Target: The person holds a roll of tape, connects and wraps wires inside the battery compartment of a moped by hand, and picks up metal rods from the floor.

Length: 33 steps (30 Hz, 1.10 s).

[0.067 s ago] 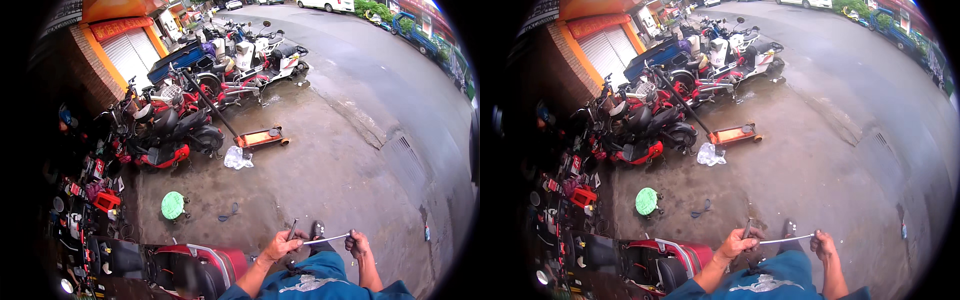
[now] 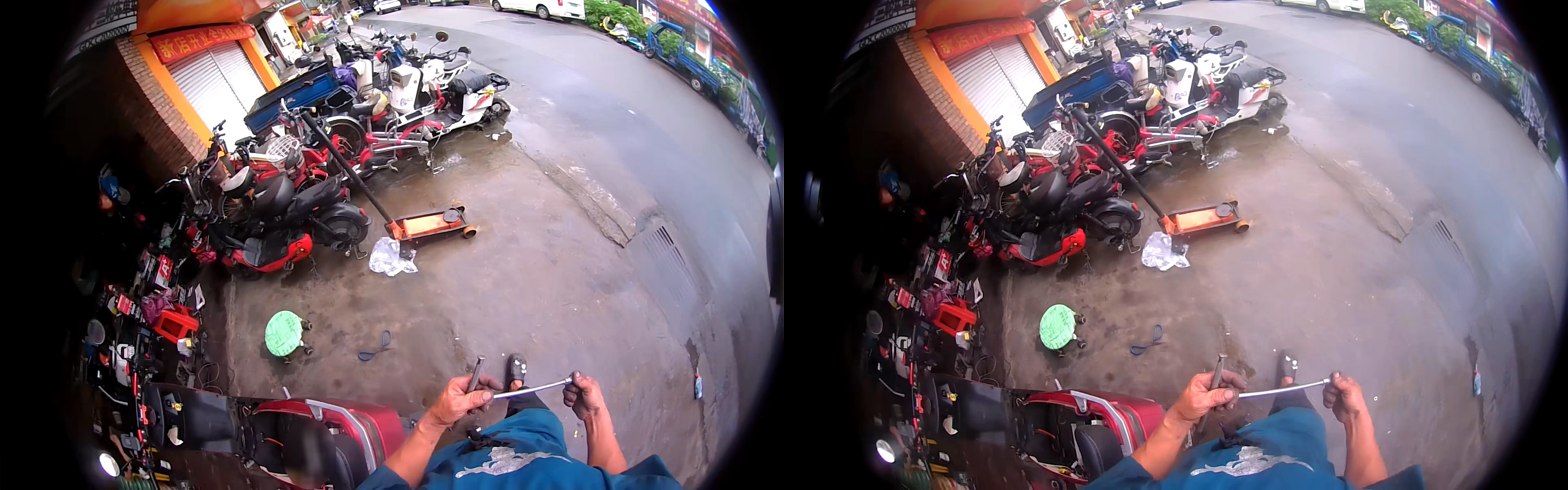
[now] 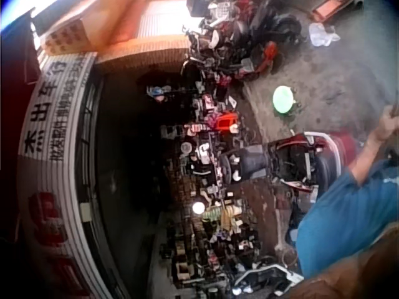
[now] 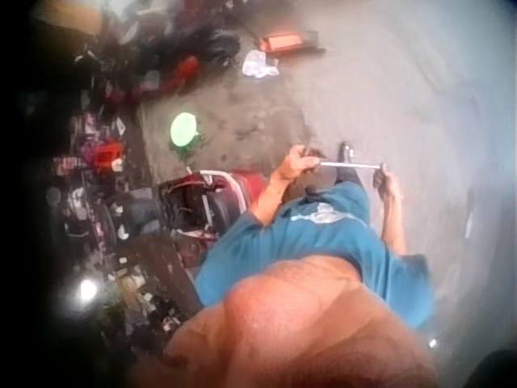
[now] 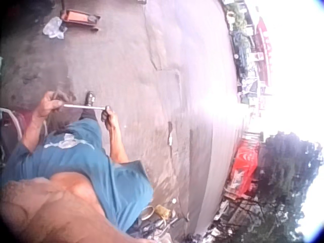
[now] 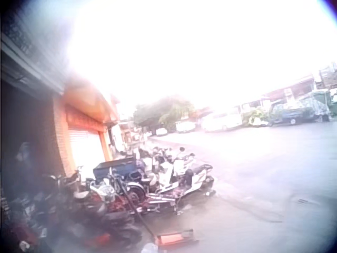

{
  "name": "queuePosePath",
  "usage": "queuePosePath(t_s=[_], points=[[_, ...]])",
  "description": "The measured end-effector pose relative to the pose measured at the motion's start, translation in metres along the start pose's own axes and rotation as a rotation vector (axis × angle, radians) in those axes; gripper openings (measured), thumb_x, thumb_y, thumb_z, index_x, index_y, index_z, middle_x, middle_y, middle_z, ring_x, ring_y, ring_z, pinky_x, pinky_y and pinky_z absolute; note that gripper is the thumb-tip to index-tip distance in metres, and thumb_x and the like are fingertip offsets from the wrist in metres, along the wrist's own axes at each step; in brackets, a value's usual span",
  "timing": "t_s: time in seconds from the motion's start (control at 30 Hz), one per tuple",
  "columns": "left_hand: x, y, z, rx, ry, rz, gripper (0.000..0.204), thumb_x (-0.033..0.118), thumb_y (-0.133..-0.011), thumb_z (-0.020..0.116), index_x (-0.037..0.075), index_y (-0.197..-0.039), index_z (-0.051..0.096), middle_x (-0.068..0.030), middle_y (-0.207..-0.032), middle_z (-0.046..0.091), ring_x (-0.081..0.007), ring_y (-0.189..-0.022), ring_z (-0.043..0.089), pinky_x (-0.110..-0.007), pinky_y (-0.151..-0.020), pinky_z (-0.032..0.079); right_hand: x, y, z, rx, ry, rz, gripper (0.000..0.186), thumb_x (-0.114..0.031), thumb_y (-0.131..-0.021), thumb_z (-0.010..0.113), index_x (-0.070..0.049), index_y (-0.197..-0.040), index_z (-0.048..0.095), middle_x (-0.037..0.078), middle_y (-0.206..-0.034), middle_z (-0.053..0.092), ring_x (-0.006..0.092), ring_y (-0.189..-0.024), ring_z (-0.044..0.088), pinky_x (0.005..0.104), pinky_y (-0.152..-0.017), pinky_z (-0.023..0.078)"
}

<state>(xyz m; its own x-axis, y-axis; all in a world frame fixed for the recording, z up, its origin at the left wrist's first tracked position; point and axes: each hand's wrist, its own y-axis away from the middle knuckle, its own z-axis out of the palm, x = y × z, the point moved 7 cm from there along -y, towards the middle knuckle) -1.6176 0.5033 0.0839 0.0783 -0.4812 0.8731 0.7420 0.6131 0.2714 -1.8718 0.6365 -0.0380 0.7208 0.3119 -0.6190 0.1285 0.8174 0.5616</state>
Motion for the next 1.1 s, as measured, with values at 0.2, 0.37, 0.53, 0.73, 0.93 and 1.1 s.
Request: queuePosePath(t_s=[0.2,0.37,0.53,0.73,0.93,1.1], points=[[0.026,-0.039,-0.085,0.349,0.210,0.159,0.028,0.022,-0.088,0.061,0.000,-0.105,0.061,-0.0006,-0.068,0.059,-0.0050,-0.056,0.050,-0.017,-0.049,0.037,-0.050,-0.159,0.077,-0.200,0.267,0.189,0.029,-0.034,-0.087,0.061,-0.013,-0.073,0.046,-0.002,-0.058,0.037,0.0126,-0.049,0.038,0.0277,-0.044,0.031],[0.061,-0.029,-0.124,0.620,0.121,0.283,0.024,0.018,-0.088,0.062,-0.001,-0.102,0.061,-0.0020,-0.070,0.058,-0.0065,-0.059,0.050,-0.020,-0.051,0.039,-0.103,-0.257,0.175,-0.348,1.326,-0.030,0.034,-0.033,-0.085,0.061,-0.004,-0.072,0.051,0.002,-0.058,0.048,0.0124,-0.054,0.046,0.0297,-0.051,0.040],[0.034,-0.005,-0.186,1.103,-0.037,0.225,0.018,0.014,-0.088,0.060,0.002,-0.101,0.063,0.0023,-0.067,0.054,-0.0058,-0.059,0.048,-0.023,-0.053,0.040,-0.065,-0.334,0.268,-0.623,1.550,-0.008,0.031,-0.032,-0.086,0.061,-0.001,-0.084,0.060,0.004,-0.067,0.057,0.0125,-0.062,0.053,0.0293,-0.059,0.045],[0.025,0.056,-0.261,1.577,-0.341,-0.131,0.021,0.020,-0.085,0.061,0.002,-0.096,0.064,-0.0063,-0.063,0.057,-0.0139,-0.058,0.053,-0.030,-0.056,0.044,0.060,-0.365,0.328,-1.107,1.994,0.070,0.038,-0.034,-0.081,0.064,-0.007,-0.107,0.064,0.016,-0.100,0.066,0.0336,-0.097,0.061,0.0396,-0.084,0.048],[0.044,0.099,-0.344,1.727,0.100,-0.092,0.015,0.014,-0.085,0.063,0.003,-0.093,0.065,0.0010,-0.065,0.055,-0.0075,-0.060,0.050,-0.025,-0.055,0.042,0.150,-0.370,0.391,-1.663,2.476,-0.154,0.036,-0.033,-0.088,0.049,-0.017,-0.118,0.061,0.013,-0.121,0.057,0.0303,-0.120,0.046,0.0477,-0.098,0.035],[0.086,0.126,-0.400,1.856,0.272,0.179,0.012,0.010,-0.087,0.062,0.002,-0.096,0.064,0.0007,-0.069,0.057,-0.0074,-0.061,0.053,-0.023,-0.055,0.044,0.210,-0.382,0.489,-2.046,2.470,-0.279,0.030,-0.025,-0.086,0.047,-0.009,-0.106,0.063,0.015,-0.122,0.056,0.0318,-0.120,0.047,0.0532,-0.099,0.032]])
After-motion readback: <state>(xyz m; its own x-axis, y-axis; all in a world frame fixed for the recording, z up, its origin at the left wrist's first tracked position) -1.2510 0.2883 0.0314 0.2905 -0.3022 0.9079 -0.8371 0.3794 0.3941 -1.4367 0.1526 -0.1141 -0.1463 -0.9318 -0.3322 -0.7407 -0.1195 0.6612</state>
